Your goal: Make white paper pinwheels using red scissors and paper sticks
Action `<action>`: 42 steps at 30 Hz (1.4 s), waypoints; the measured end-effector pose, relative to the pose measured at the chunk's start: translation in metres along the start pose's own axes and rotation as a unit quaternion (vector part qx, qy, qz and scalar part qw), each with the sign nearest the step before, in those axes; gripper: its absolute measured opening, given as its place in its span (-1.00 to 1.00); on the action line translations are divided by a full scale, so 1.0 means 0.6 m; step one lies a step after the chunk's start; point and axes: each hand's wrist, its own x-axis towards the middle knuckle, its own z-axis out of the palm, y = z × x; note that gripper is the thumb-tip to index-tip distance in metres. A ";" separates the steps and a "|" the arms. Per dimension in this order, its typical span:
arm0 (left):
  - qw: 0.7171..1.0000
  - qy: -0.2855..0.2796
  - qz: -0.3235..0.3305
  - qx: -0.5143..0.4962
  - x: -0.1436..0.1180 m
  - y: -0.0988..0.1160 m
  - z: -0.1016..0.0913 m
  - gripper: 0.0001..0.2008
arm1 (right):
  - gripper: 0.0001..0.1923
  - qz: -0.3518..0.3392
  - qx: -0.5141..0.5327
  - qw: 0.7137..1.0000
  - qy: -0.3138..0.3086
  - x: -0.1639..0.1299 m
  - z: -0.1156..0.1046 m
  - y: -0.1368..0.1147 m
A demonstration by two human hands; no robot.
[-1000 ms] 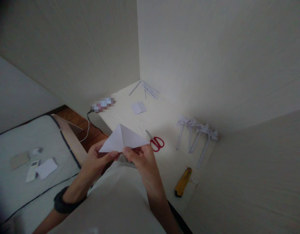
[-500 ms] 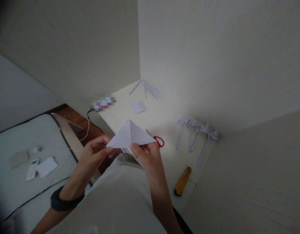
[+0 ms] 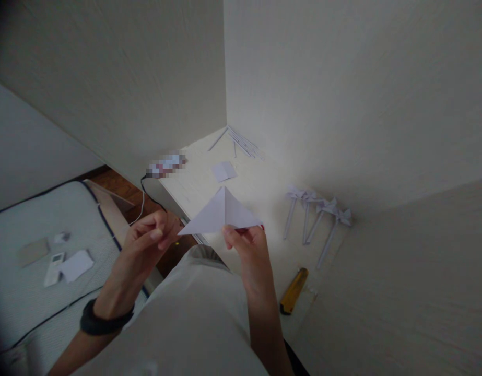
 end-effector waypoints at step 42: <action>0.964 0.013 -0.097 0.245 -0.031 -0.022 0.043 -0.72 | -0.72 0.086 0.029 0.973 -0.210 -0.007 0.017 0.009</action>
